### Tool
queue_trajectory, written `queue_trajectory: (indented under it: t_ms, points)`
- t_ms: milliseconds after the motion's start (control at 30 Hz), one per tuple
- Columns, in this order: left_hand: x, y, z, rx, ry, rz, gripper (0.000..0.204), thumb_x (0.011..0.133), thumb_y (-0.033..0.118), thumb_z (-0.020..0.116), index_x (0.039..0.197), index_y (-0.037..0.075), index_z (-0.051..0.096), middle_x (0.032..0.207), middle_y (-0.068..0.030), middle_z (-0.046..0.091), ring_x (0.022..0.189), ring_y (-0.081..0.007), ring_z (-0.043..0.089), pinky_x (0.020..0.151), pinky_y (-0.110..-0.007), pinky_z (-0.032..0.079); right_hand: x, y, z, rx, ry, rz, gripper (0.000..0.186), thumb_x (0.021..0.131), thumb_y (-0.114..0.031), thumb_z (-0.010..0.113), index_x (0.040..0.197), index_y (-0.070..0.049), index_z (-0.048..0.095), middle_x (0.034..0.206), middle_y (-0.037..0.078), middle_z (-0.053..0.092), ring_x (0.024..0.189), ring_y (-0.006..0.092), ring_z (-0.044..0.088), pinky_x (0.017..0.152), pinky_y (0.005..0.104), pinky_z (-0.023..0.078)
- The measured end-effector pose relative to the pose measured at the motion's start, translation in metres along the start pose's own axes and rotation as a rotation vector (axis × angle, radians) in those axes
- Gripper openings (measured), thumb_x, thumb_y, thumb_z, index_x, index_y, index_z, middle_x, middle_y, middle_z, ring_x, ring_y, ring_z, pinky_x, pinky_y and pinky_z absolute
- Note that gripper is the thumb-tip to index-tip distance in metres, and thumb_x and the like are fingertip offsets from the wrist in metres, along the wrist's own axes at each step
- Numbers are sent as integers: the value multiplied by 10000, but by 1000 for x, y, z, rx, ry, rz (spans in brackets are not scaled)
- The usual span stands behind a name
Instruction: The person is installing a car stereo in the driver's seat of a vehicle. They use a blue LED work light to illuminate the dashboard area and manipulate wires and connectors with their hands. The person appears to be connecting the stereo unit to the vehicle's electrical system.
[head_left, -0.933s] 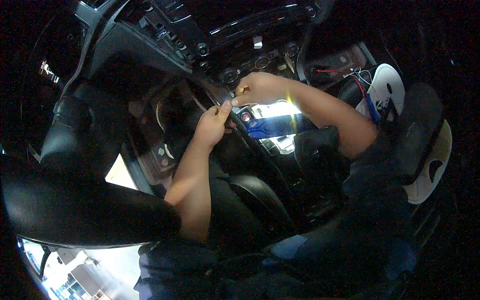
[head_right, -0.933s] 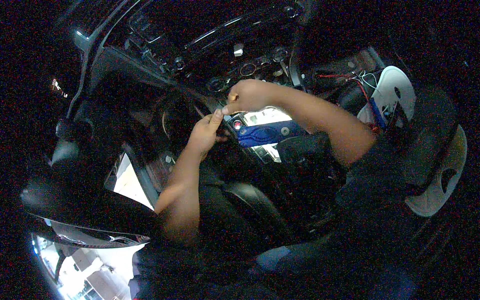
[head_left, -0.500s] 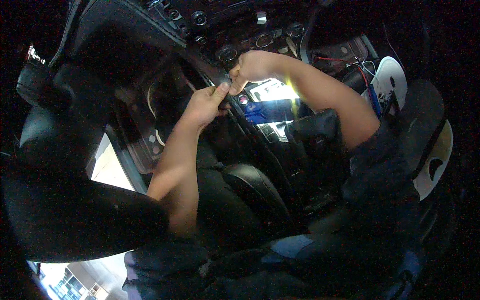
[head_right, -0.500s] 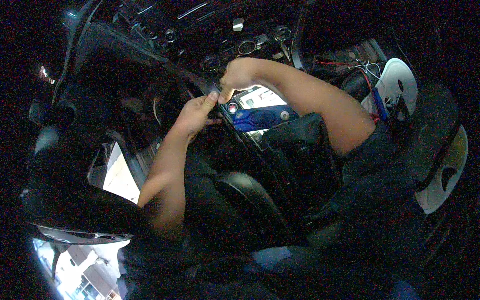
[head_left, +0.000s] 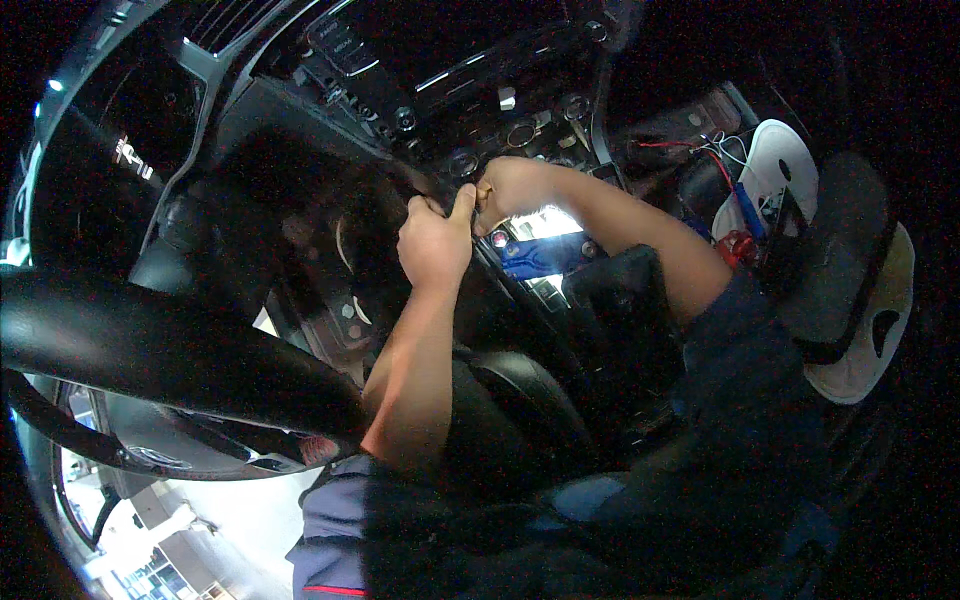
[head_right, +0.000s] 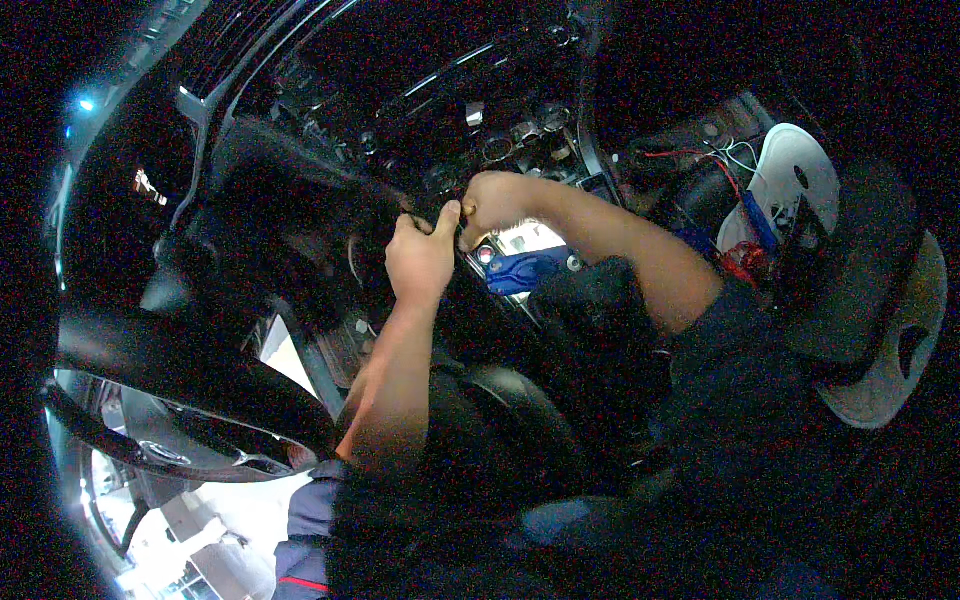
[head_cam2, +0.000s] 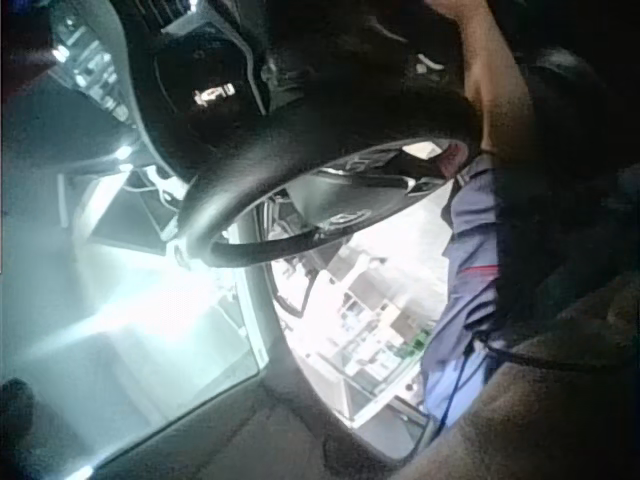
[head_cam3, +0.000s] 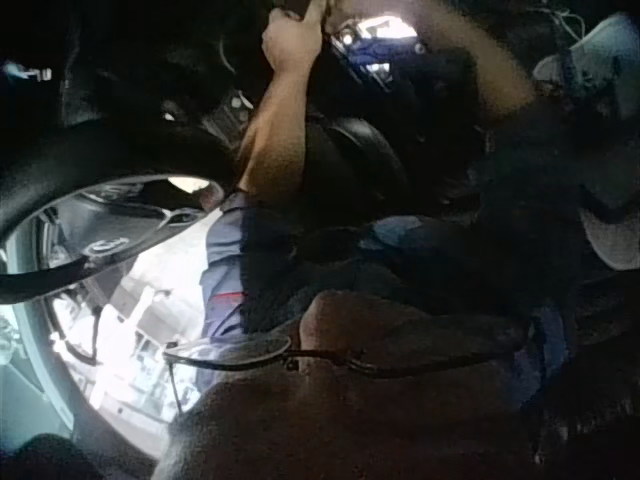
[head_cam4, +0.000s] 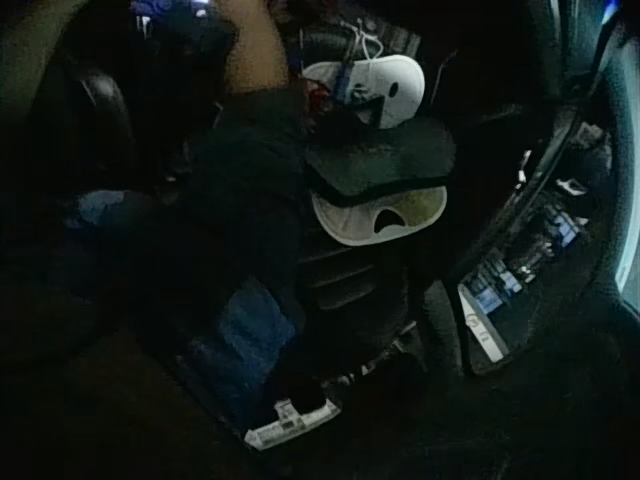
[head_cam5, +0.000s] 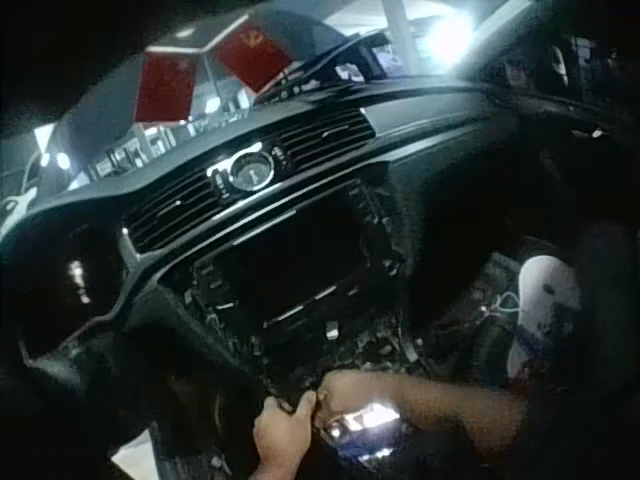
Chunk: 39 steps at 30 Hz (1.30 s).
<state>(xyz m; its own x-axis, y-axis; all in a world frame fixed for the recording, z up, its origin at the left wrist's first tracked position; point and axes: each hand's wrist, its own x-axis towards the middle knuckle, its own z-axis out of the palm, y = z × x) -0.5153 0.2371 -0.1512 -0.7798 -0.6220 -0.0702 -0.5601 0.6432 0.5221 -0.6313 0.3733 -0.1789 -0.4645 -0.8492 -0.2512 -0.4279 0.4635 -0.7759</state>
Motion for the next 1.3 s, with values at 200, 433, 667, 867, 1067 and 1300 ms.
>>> queue_trajectory:
  t_ms: [200,433,667,867,1067,1300]
  points:
    - [5,8,1,280,6,59,636,818,618,672,892,-12,722,948,-255,747,931,-432,729,863,-502,570,0,-4,1,-44,20,41,500,712,-482,862,781,-4,731,695,141,686,611,265,627,595,415,504]
    - [8,-3,0,-2,-53,13,575,757,566,768,741,-2,675,786,-205,728,787,-378,723,786,-453,563,2,-2,4,-42,21,14,647,686,-638,797,669,3,715,657,185,670,613,348,637,619,482,518]
    - [8,-7,7,-155,-20,-30,550,747,511,808,671,11,591,656,-149,663,656,-296,675,718,-425,549,0,-8,3,-61,26,30,686,613,-634,845,679,35,711,703,209,691,647,343,664,634,463,532]
    - [2,-3,10,-267,0,-74,515,751,469,807,683,4,596,650,-140,660,665,-274,685,715,-421,551,-5,-12,4,-21,-4,19,679,582,-615,873,756,26,732,745,191,717,680,332,689,648,447,539]
    - [-4,-4,2,-159,-40,-21,495,756,456,788,715,-9,625,687,-118,672,643,-231,632,689,-382,523,-6,-14,2,-46,-56,13,678,575,-543,944,868,16,696,802,136,725,726,261,694,644,390,527]
    - [-21,-16,-17,-142,-212,38,516,776,488,757,842,-22,723,762,-169,726,746,-280,723,722,-413,545,-9,-11,-1,-55,-115,-17,948,530,-739,895,991,58,672,891,189,712,811,318,694,686,427,526]
